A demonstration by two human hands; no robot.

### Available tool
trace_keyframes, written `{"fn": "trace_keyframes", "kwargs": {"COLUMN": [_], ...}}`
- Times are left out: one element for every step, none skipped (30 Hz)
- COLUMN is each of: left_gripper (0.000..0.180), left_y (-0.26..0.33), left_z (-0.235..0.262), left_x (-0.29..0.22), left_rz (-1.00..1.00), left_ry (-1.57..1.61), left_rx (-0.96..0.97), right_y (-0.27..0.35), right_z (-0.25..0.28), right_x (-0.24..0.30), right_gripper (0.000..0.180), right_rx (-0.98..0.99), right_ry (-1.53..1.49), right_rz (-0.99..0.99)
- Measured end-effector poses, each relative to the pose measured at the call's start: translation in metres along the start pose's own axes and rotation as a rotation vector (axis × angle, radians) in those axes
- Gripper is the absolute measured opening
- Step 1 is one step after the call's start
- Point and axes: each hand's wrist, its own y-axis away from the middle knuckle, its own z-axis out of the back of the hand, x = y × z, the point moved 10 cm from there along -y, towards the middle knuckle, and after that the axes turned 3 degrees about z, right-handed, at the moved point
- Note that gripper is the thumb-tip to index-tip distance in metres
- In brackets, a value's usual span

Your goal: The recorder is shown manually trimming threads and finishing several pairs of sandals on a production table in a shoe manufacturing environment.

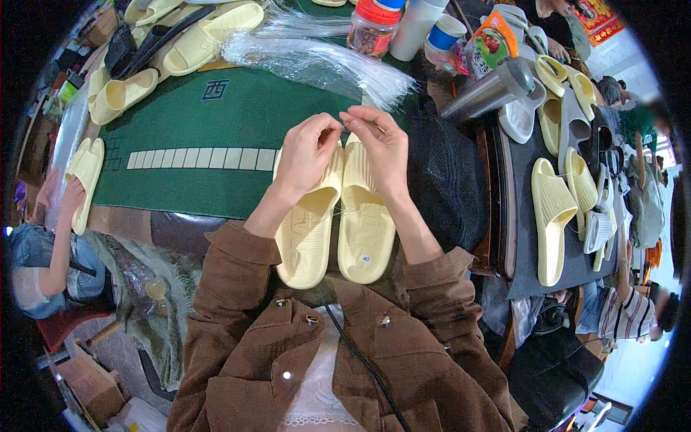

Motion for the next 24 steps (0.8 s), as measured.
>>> {"fn": "trace_keyframes", "kwargs": {"left_gripper": [0.006, 0.006, 0.007, 0.007, 0.007, 0.007, 0.008, 0.008, 0.008, 0.008, 0.008, 0.009, 0.009, 0.009, 0.008, 0.008, 0.008, 0.008, 0.009, 0.009, 0.009, 0.01, 0.013, 0.013], "left_y": [0.0, 0.0, 0.001, 0.001, 0.002, 0.002, 0.003, 0.003, 0.004, 0.004, 0.004, 0.003, 0.003, 0.003, 0.003, 0.002, 0.003, 0.002, 0.002, 0.002, 0.002, 0.001, 0.001, 0.001], "left_z": [-0.001, -0.001, -0.001, -0.002, -0.001, -0.001, -0.002, -0.001, 0.0, 0.0, 0.001, 0.0, 0.0, -0.001, 0.0, 0.001, 0.001, 0.0, -0.002, -0.001, -0.001, -0.002, 0.0, -0.001], "left_x": [-0.004, -0.003, -0.006, -0.009, -0.008, -0.009, -0.01, -0.011, -0.01, -0.009, -0.009, -0.007, -0.006, -0.005, -0.006, -0.007, -0.007, -0.008, -0.007, -0.008, -0.005, -0.003, -0.004, -0.004], "left_rz": [-0.046, -0.034, -0.059, -0.089, -0.084, -0.088, -0.087, -0.093, -0.076, -0.066, -0.06, -0.044, -0.039, -0.028, -0.047, -0.06, -0.066, -0.072, -0.07, -0.083, -0.05, -0.022, -0.026, -0.014], "left_ry": [-0.026, -0.033, -0.049, -0.06, -0.065, -0.066, -0.062, -0.066, -0.039, -0.005, -0.011, 0.003, 0.03, 0.02, 0.029, 0.042, 0.041, 0.013, -0.009, -0.009, -0.041, -0.064, -0.077, -0.08], "left_rx": [0.006, 0.006, 0.001, -0.001, -0.005, -0.008, -0.005, -0.011, -0.02, -0.025, -0.028, -0.022, -0.019, -0.015, -0.034, -0.044, -0.05, -0.04, -0.017, -0.026, -0.014, 0.003, -0.013, -0.009], "right_y": [0.0, 0.0, 0.001, 0.001, 0.001, 0.001, 0.001, 0.001, 0.0, 0.0, -0.001, -0.002, -0.002, -0.002, -0.001, -0.001, 0.0, 0.0, 0.0, 0.0, 0.0, 0.0, -0.002, 0.0], "right_z": [0.0, -0.003, -0.007, -0.006, -0.008, -0.007, -0.01, -0.01, -0.01, -0.013, -0.011, -0.01, -0.009, -0.015, -0.019, -0.02, -0.02, -0.019, -0.014, -0.012, -0.004, 0.004, 0.009, 0.004], "right_x": [-0.002, 0.0, 0.002, 0.003, 0.003, 0.003, 0.004, 0.002, 0.001, 0.0, -0.002, -0.004, -0.004, 0.004, 0.013, 0.012, 0.011, 0.012, 0.015, 0.014, 0.023, 0.032, 0.036, 0.047], "right_gripper": [0.016, 0.019, 0.021, 0.021, 0.022, 0.022, 0.022, 0.023, 0.023, 0.023, 0.022, 0.022, 0.022, 0.022, 0.022, 0.022, 0.023, 0.023, 0.022, 0.022, 0.021, 0.02, 0.019, 0.019], "right_rx": [0.004, 0.042, 0.081, 0.081, 0.104, 0.106, 0.126, 0.135, 0.129, 0.144, 0.118, 0.094, 0.089, 0.152, 0.189, 0.212, 0.213, 0.209, 0.167, 0.159, 0.072, -0.028, -0.082, -0.057], "right_ry": [0.001, 0.058, 0.114, 0.114, 0.207, 0.312, 0.302, 0.302, 0.3, 0.302, 0.221, 0.148, 0.14, 0.257, 0.375, 0.377, 0.378, 0.378, 0.411, 0.419, 0.463, 0.51, 0.575, 0.577], "right_rz": [-0.017, 0.004, 0.024, 0.024, 0.033, 0.036, 0.044, 0.029, 0.018, 0.014, -0.012, -0.033, -0.035, 0.068, 0.181, 0.172, 0.175, 0.19, 0.225, 0.211, 0.267, 0.319, 0.316, 0.382]}}
